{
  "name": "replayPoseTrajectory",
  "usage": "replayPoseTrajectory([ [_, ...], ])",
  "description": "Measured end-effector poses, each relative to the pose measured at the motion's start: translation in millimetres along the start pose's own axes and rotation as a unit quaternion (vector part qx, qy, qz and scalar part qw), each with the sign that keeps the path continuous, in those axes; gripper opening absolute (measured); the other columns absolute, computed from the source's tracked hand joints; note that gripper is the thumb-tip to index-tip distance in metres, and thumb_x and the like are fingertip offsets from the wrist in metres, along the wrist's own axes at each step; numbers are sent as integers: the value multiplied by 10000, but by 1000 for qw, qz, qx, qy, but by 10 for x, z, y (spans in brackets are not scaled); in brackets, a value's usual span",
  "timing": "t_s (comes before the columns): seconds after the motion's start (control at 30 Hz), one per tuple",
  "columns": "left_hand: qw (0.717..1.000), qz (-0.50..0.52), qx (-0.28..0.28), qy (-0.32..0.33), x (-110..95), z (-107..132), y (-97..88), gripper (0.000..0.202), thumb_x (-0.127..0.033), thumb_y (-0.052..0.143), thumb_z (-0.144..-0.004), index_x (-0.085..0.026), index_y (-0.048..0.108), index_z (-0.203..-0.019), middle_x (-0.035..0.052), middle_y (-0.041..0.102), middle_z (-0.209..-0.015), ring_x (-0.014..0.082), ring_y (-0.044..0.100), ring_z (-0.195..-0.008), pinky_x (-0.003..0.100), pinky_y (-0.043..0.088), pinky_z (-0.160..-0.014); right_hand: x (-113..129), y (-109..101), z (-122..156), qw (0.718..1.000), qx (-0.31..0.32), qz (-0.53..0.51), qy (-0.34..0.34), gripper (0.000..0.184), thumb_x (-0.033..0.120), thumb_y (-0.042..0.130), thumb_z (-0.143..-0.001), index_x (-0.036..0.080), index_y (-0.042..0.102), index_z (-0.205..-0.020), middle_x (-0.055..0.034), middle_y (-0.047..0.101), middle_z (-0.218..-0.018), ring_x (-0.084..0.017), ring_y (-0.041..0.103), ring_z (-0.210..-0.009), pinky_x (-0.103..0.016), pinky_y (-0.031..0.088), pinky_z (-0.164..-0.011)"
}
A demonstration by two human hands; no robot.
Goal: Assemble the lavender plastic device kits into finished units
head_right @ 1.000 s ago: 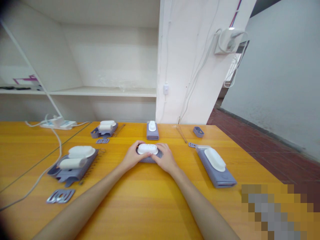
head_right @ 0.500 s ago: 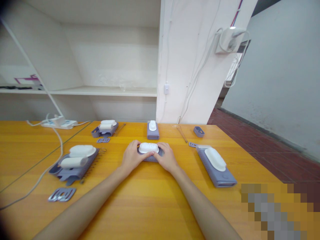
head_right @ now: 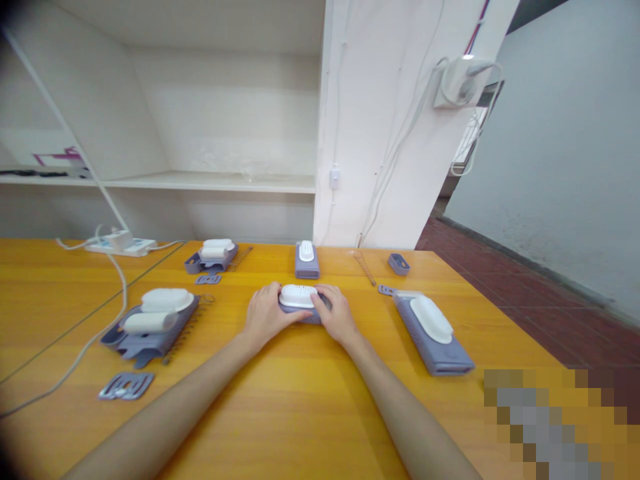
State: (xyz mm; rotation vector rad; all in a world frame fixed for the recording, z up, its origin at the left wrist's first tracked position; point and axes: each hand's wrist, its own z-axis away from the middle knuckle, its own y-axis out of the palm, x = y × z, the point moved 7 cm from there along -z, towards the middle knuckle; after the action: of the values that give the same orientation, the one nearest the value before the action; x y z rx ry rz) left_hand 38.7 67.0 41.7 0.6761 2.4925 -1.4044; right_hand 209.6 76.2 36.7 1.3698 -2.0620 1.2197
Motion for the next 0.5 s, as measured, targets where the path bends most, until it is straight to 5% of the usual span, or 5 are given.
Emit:
replayPoseTrajectory([
  [0.23,997,76,28,11,29,-16,73,698,-695,677,-470,-216,490,-943,98,623,-889,287,572,-862,334,374,-739,-37,-14,-1,1000,-5,4,1,290,428,485,-850,208,641,-955,-80,642,-1021,-229,553,-991,-407,423,-908],
  [0.5,1000,9,5,4,19,17,34,646,-726,633,-498,-209,479,-854,98,611,-804,292,575,-835,350,362,-753,-22,-10,0,1000,7,7,-1,279,408,481,-858,203,634,-969,-79,635,-1029,-222,545,-1000,-392,413,-916],
])
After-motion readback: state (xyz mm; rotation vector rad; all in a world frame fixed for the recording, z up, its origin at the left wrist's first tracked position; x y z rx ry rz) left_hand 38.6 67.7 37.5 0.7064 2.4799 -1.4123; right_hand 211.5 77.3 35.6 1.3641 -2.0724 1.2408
